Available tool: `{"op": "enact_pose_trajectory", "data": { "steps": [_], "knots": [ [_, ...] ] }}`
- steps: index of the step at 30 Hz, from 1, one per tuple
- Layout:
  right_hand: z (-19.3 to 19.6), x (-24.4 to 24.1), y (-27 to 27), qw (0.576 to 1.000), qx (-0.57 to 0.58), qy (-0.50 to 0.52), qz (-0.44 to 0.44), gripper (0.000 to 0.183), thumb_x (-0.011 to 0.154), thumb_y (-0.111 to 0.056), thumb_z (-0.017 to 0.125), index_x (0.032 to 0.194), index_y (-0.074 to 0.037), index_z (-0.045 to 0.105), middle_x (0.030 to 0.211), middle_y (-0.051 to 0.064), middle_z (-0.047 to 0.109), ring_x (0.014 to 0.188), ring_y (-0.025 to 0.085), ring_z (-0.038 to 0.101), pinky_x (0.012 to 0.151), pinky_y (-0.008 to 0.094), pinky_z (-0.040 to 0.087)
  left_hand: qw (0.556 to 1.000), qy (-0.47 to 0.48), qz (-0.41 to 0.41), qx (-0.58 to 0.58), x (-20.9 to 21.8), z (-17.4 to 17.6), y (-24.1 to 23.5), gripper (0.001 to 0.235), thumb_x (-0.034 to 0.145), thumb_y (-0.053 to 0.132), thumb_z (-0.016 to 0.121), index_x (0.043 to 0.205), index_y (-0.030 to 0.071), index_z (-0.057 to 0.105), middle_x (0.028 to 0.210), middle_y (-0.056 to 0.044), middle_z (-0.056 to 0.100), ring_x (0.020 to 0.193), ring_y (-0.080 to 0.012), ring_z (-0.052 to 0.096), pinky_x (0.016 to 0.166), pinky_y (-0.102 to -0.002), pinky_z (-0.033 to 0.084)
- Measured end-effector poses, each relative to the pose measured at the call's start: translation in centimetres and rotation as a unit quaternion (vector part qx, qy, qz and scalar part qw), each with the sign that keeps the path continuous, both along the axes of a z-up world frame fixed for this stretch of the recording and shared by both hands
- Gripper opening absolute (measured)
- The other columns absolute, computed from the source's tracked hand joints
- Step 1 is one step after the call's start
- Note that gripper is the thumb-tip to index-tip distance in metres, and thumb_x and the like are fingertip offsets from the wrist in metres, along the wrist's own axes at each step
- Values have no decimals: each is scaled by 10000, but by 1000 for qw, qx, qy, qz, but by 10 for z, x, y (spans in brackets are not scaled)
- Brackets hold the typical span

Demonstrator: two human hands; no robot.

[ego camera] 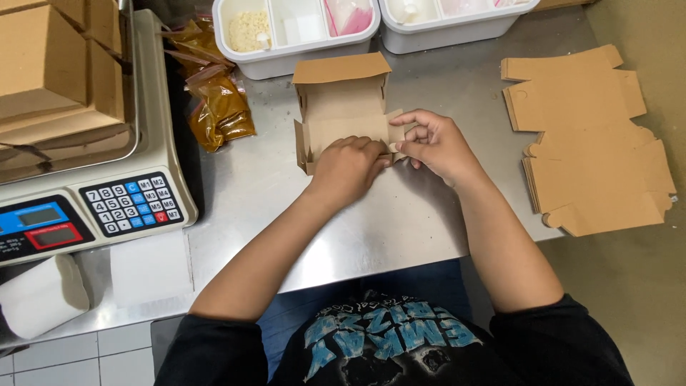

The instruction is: The person folds a flat cardboard box blank into a three-dimensional box on a stainless steel countertop. They fold the side flaps, tuck tabs to secure the sides, and then place a white paper liner inside the finished box.

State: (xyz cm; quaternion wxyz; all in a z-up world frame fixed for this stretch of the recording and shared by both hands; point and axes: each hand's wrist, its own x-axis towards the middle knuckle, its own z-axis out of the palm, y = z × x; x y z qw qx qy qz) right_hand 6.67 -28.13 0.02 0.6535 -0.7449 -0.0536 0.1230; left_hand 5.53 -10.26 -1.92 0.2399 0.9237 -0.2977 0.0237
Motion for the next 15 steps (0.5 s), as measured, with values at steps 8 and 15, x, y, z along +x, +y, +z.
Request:
{"op": "enact_pose_trajectory", "data": {
  "steps": [8, 15],
  "knots": [
    [-7, 4, 0, 1000, -14, -22, -1, 377, 705, 107, 591, 1070, 14, 568, 600, 118, 564, 433, 88, 489, 390, 202, 422, 997, 64, 21, -28, -5, 20, -1, 268, 835, 210, 582, 1036, 34, 595, 855, -131, 642, 850, -295, 625, 759, -386, 482],
    [-12, 6, -2, 999, -20, -24, -11, 378, 699, 115, 592, 1067, 27, 571, 611, 140, 573, 480, 109, 523, 410, 213, 465, 995, 83, 28, -54, -7, 27, 0, 286, 820, 195, 598, 1065, 48, 601, 885, -125, 657, 861, -295, 632, 766, -393, 488]
  ]
}}
